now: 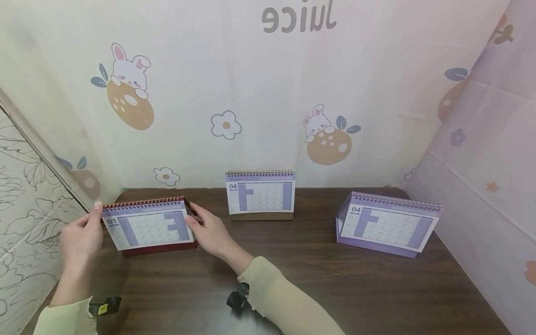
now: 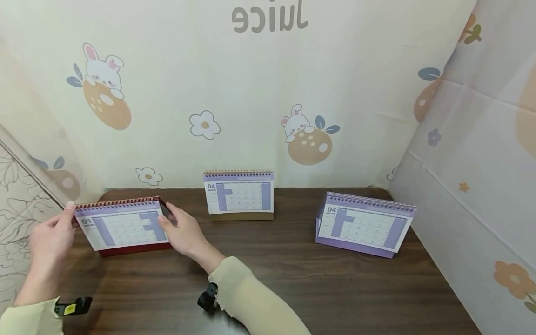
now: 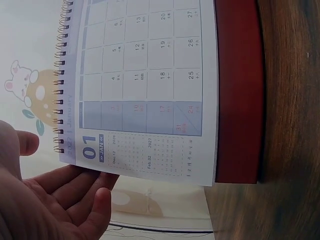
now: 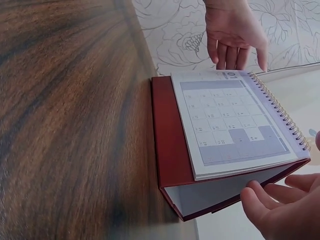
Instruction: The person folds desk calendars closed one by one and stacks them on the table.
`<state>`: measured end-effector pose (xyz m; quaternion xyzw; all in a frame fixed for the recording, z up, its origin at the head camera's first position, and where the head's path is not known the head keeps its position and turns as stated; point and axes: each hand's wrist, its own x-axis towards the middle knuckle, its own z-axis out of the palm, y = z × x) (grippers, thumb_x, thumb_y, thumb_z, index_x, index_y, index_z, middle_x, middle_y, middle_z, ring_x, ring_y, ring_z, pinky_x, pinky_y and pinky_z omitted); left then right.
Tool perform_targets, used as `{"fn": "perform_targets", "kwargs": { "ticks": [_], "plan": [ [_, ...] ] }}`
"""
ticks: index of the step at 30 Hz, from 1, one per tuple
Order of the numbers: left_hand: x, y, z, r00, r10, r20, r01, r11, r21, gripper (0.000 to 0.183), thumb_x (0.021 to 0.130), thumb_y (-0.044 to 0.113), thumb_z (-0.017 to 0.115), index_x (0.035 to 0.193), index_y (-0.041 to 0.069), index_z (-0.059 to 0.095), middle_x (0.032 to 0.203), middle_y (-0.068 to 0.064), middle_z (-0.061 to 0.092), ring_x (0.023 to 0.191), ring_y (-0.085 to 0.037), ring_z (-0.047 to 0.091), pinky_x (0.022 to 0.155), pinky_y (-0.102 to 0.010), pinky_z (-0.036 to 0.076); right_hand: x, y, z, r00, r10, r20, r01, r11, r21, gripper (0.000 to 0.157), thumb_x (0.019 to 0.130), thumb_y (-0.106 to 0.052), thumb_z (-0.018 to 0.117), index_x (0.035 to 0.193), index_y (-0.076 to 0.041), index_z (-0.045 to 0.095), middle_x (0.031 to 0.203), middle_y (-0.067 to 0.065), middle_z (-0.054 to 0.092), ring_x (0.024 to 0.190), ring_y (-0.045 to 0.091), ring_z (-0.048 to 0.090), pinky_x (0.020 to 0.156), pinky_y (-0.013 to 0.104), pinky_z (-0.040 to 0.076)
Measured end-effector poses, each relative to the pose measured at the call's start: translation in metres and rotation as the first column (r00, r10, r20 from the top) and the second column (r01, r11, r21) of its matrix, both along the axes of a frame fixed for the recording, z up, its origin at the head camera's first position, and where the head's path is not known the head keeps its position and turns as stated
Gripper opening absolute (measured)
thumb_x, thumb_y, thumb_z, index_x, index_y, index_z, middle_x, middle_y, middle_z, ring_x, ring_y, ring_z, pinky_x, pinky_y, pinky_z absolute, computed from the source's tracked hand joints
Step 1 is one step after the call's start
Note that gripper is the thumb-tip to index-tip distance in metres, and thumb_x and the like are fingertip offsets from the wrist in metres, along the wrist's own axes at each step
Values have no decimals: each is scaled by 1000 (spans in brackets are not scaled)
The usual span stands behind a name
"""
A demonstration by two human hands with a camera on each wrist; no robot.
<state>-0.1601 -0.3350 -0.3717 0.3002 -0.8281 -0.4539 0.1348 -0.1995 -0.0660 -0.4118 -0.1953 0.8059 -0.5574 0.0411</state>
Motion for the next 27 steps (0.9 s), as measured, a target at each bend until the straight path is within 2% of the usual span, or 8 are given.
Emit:
{"fn": "perform_targets", "kwargs": {
  "ticks": [5,13,15,17,19,22,24,27],
  "plan": [
    [0,-1,-1,1000,-4,7,4,1000,19,82,95,70,32,146,8,50,148,-20,46,121,-36,41,89,-52,35,0,-1,-1,1000,-5,17,5,1000,-21,51,104,-44,49,150,-21,46,137,-2,59,117,7,57,95,29,48],
    [-2,-1,-1,1000,-6,-27,9,994,113,82,95,70,35,147,8,48,155,-13,38,131,-33,35,103,-55,30,-2,-1,1,1000,-11,2,11,998,-60,51,104,-41,51,150,-19,45,144,-4,54,126,8,53,100,25,44],
    [-2,-2,0,999,3,-39,2,990,139,78,96,69,36,141,9,57,154,-13,40,129,-31,35,103,-52,30,-2,0,1,1000,-8,-2,8,997,-74,51,104,-41,51,150,-19,45,145,-5,53,129,7,51,102,24,42],
    [-2,-2,-1,998,19,-57,-10,987,158,73,97,67,38,121,5,68,145,-13,46,121,-29,37,95,-47,32,-2,0,1,1000,-2,-6,2,996,-89,51,104,-40,51,150,-20,45,145,-6,53,129,5,50,103,23,41],
    [-3,-2,-1,997,31,-71,-17,983,185,70,96,67,40,112,5,68,138,-12,48,116,-26,38,92,-42,33,-2,0,0,1000,2,-15,-4,995,-102,50,104,-40,51,150,-20,45,145,-7,53,129,4,49,103,22,40],
    [-4,-3,-1,996,38,-85,-17,972,235,70,95,67,42,125,9,67,139,-9,50,122,-22,42,102,-39,36,-2,1,0,999,10,-33,-14,992,-125,50,104,-40,50,150,-20,45,146,-9,51,130,3,48,104,22,40],
    [-5,-4,0,996,43,-82,-22,969,247,78,93,69,44,143,9,55,146,-8,48,129,-20,41,109,-43,32,-3,0,0,999,15,-43,-20,990,-138,51,105,-40,50,150,-18,45,146,-9,51,130,3,48,103,23,40],
    [-7,-5,0,997,50,-65,-33,970,239,84,91,71,45,146,6,50,150,-9,45,134,-23,36,111,-49,27,-2,0,0,999,19,-46,-25,989,-144,51,104,-40,50,150,-19,45,147,-10,49,131,3,47,103,23,40]
  ]
}}
